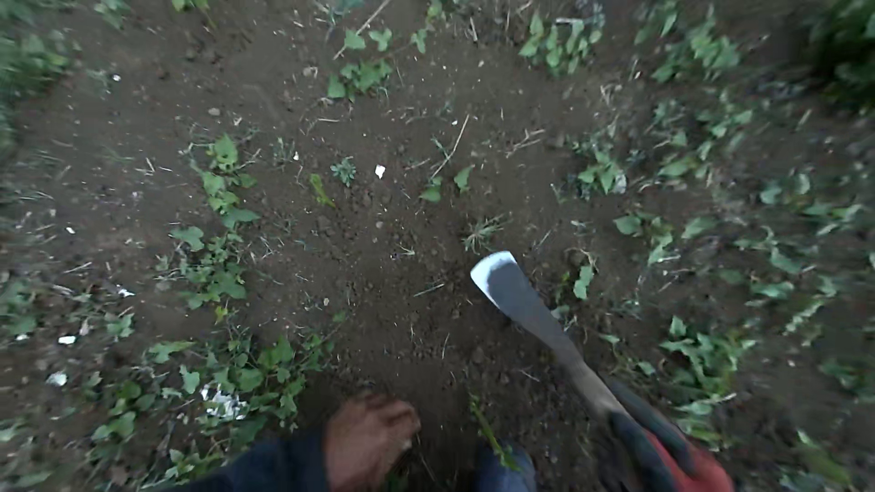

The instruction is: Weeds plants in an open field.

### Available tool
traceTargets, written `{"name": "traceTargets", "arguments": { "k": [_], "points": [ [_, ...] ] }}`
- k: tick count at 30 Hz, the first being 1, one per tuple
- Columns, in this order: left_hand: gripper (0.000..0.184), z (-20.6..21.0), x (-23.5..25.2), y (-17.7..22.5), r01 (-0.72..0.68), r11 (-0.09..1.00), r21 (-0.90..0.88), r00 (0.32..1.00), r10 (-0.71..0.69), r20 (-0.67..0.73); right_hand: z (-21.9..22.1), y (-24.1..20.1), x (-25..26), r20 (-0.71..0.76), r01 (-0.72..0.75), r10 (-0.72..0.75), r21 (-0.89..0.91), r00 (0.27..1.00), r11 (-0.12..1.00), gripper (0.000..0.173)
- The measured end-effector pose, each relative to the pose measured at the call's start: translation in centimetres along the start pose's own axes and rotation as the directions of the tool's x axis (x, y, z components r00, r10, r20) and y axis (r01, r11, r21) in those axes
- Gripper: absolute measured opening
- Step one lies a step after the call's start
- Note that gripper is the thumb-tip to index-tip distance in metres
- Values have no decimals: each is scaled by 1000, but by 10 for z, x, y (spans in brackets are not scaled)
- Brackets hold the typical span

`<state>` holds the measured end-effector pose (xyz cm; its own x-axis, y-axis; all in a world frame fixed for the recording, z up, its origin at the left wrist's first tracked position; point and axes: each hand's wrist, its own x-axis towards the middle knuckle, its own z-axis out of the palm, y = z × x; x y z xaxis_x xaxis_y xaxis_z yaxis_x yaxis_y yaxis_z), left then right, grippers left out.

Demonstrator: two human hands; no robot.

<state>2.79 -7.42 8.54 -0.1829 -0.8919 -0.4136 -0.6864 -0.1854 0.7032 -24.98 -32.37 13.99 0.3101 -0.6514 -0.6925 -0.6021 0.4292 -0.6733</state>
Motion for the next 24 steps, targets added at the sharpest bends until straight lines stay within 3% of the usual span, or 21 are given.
{"name": "traceTargets", "arguments": {
  "k": [3,5,7,9,12,16,19,22,24],
  "points": [
    [32,-64,45,-15,187,958,220,980,-166,-111,81,-41,103,-76,53,-54,-21,996,998,46],
    [48,-91,93,-28,325,897,299,943,-282,-178,113,-56,143,-63,36,-35,25,997,999,44],
    [60,-106,138,-46,449,829,332,893,-418,-164,110,-49,131,-56,40,-37,59,998,997,46],
    [56,-104,165,-62,515,797,316,856,-494,-150,87,-34,100,-36,63,-61,68,997,996,49],
    [32,-92,166,-65,463,850,251,885,-427,-184,76,-29,100,56,74,-78,65,995,995,49],
    [28,-78,155,-44,318,920,228,940,-337,49,141,-89,180,178,86,-79,-30,981,996,45],
    [30,-96,125,-21,314,927,205,930,-344,132,142,-108,167,179,66,-81,92,981,994,45],
    [47,-137,105,-10,404,879,254,904,-426,36,115,-82,127,63,125,-130,80,990,989,48],
    [53,-170,124,-19,487,818,305,872,-477,-113,123,-74,135,-31,145,-145,-5,989,989,48]
  ]
}}
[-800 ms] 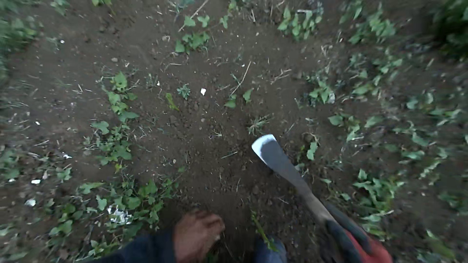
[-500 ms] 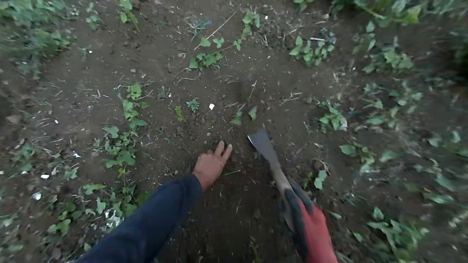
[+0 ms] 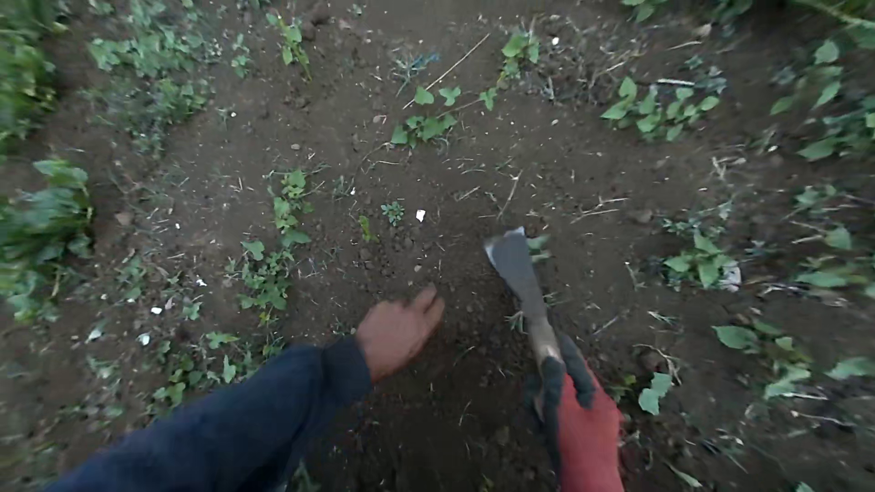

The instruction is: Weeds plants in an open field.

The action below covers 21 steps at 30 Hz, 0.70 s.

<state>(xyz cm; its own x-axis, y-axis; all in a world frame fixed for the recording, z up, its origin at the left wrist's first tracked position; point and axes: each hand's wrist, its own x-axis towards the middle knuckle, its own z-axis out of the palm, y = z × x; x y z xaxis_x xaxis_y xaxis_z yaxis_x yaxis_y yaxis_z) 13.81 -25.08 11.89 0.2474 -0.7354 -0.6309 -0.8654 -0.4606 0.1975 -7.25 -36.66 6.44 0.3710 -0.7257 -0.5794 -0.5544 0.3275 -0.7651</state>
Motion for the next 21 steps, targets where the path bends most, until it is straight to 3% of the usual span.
{"name": "traceTargets", "arguments": {
  "k": [3,5,7,9,11,13,16,18,21],
  "points": [
    [64,-15,82,-24,247,969,20,958,-241,-158,25,-20,36,-13,4,-5,-52,1000,999,47],
    [76,-11,131,-40,460,886,-61,860,-461,-219,3,-25,26,44,46,-42,-86,998,995,47],
    [83,-10,159,-49,624,758,-190,734,-652,-191,-33,-19,-8,132,103,-86,-133,988,986,50],
    [69,-14,164,-54,679,670,-299,657,-737,-160,-50,-5,-29,226,121,-83,-159,971,980,51],
    [41,-19,155,-57,667,635,-390,642,-755,-133,-22,-7,-23,240,169,-107,-251,965,953,48],
    [32,-21,151,-60,647,641,-414,656,-744,-128,37,-22,15,248,252,-171,-342,953,905,45],
    [33,-15,144,-56,600,701,-385,692,-696,-191,78,-51,52,329,128,-59,-191,942,973,45],
    [34,-2,120,-38,483,804,-347,780,-575,-247,54,-46,37,352,33,-13,-51,936,998,46],
    [31,29,52,1,159,959,-233,962,-204,-180,-15,-22,-7,322,84,-52,-85,945,993,48]
  ]
}}
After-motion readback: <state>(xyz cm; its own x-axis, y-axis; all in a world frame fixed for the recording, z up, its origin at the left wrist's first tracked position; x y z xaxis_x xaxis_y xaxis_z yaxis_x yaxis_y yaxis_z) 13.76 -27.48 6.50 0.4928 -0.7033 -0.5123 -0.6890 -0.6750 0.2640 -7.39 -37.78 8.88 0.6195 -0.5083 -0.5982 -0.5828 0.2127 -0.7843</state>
